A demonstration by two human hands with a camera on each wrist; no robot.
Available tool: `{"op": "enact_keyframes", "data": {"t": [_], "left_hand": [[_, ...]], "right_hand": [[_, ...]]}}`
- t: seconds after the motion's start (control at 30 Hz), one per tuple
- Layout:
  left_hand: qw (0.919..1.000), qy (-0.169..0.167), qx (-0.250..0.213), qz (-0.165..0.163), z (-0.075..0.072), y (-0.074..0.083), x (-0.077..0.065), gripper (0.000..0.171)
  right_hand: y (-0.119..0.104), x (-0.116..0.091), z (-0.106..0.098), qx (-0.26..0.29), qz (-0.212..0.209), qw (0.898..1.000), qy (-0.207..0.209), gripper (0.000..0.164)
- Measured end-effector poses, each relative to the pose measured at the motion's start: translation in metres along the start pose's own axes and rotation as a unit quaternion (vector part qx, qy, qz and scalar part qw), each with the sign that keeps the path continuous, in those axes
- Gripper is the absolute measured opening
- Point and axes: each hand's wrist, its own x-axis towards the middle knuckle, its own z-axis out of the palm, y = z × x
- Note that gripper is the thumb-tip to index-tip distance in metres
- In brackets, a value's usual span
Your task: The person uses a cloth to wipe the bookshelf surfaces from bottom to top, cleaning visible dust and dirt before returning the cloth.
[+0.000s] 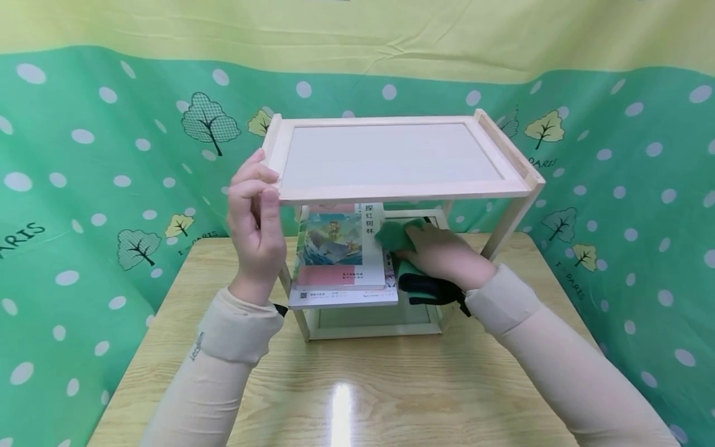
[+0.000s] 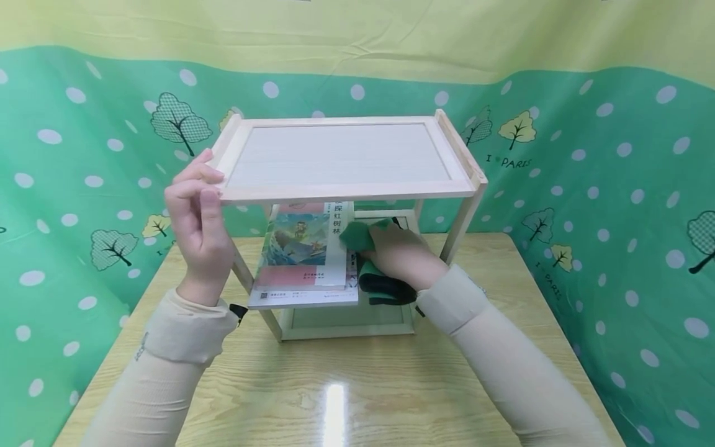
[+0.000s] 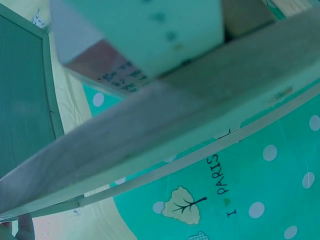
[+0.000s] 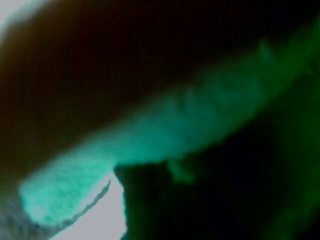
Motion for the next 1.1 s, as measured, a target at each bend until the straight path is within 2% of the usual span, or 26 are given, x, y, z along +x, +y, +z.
{"op": "enact_keyframes", "data": {"t": [0.17, 0.33, 0.57, 0.73, 0.8, 0.9, 1.1], "left_hand": [[1.0000, 0.002, -0.004, 0.000, 0.000, 0.000, -0.001, 0.014], [0.9999, 0.006, -0.009, 0.004, 0.001, -0.001, -0.001, 0.015], [1.0000, 0.001, -0.005, 0.004, 0.001, -0.001, 0.000, 0.016], [1.0000, -0.001, -0.005, 0.004, 0.000, -0.001, 0.000, 0.016], [1.0000, -0.001, -0.005, 0.003, 0.000, -0.001, 0.000, 0.016], [1.0000, -0.001, -0.005, 0.002, -0.001, -0.001, 0.000, 0.017], [1.0000, -0.002, -0.001, 0.002, 0.000, -0.002, 0.000, 0.020]], "right_hand": [[-0.001, -0.013, 0.004, -0.025, -0.018, 0.999, 0.027, 0.052], [-0.003, -0.025, 0.011, -0.059, -0.039, 0.994, 0.086, 0.051], [-0.004, -0.040, 0.028, -0.085, -0.081, 0.972, 0.206, 0.055], [0.001, -0.046, 0.046, -0.088, -0.099, 0.953, 0.272, 0.060], [0.002, -0.046, 0.052, -0.080, -0.100, 0.949, 0.287, 0.060], [0.004, -0.043, 0.058, -0.057, -0.093, 0.949, 0.296, 0.056], [0.007, -0.036, 0.059, -0.041, -0.085, 0.947, 0.305, 0.048]]}}
